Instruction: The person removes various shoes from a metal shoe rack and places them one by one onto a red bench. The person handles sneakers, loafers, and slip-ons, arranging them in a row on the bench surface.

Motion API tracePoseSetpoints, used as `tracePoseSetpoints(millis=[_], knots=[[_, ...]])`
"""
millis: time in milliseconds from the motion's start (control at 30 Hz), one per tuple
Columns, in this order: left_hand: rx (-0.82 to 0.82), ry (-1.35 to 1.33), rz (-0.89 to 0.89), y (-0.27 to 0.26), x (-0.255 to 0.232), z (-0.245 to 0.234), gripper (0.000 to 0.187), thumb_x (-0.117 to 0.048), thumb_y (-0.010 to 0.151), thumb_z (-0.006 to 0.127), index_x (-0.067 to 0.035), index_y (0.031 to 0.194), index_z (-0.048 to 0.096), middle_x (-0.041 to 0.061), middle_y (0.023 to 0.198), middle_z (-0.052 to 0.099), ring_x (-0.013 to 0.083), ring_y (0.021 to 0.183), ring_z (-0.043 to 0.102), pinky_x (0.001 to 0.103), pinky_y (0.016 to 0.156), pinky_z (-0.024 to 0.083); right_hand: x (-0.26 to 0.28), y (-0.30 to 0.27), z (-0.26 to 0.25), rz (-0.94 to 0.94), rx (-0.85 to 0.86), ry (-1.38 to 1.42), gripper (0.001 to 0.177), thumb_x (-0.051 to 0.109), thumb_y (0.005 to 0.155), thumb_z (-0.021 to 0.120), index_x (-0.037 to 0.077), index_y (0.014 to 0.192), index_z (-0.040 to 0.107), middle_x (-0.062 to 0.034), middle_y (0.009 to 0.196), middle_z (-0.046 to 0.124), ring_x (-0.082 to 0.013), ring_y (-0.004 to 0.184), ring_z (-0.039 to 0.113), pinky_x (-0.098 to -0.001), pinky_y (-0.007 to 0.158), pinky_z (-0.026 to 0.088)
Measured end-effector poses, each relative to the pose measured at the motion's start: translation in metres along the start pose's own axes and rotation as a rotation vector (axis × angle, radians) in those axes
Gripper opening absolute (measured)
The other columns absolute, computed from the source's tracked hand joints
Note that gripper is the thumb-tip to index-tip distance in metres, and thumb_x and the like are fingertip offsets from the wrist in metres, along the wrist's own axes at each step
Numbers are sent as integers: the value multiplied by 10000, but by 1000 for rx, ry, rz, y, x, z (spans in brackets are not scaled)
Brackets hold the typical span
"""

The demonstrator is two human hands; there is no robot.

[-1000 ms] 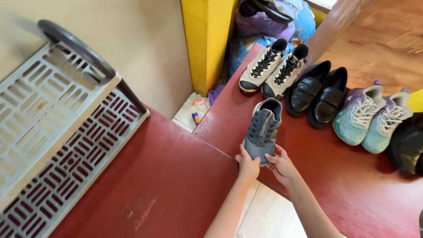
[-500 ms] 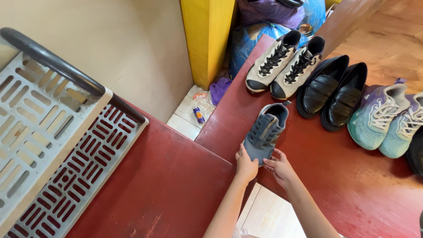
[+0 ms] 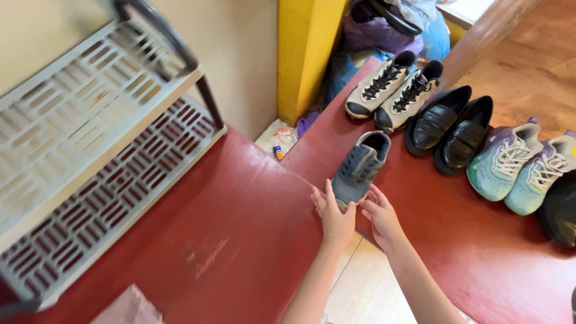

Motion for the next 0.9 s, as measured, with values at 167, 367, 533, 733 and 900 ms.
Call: tracePoseSetpoints(millis=[167, 367, 533, 733, 900], knots=[[-104, -132, 5, -74, -17, -49, 875, -176, 928, 681, -177, 1630, 158, 267, 1686, -100, 454, 1563, -108, 568, 1237, 71, 16, -85, 29, -21, 100, 48, 737, 86, 903, 655, 125, 1589, 386, -93, 1569, 443, -142, 1214, 522, -289, 962, 480], [-198, -198, -1, -152, -9, -114, 876, -77, 895, 621, -196, 1633, 163, 241, 1697, -87, 442, 1568, -112, 560, 1240, 95, -4, -167, 87, -113, 331, 36, 704, 36, 915, 622, 110, 1573, 384, -66, 1567, 430, -136, 1167, 559, -320, 972, 478], [-346, -212, -42, -199, 7, -192, 871, -58, 887, 604, -210, 1627, 170, 214, 1707, -90, 423, 1573, -127, 561, 1244, 86, -38, -219, 150, -82, 506, -34, 703, 15, 902, 592, 113, 1569, 391, -68, 1568, 438, -141, 1175, 558, -334, 987, 482], [-575, -229, -79, -247, 34, -299, 869, -90, 894, 625, -218, 1628, 177, 210, 1704, -86, 405, 1572, -136, 547, 1245, 89, -81, -273, 238, -79, 719, -186, 687, 16, 925, 580, 98, 1570, 359, -109, 1608, 406, -160, 1322, 517, -350, 1087, 450], [-774, -300, -66, -285, 62, -393, 832, -134, 913, 634, -212, 1618, 199, 205, 1708, -82, 375, 1586, -113, 526, 1235, 133, -113, -332, 315, -35, 886, -307, 714, 26, 909, 593, 99, 1572, 340, -96, 1641, 377, -209, 1322, 504, -369, 1102, 410]])
Point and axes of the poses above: each hand's wrist, its own y-axis towards the middle knuckle, its own z-axis out of the palm, x = y × z, the point moved 4 cm from there along y, towards the middle knuckle
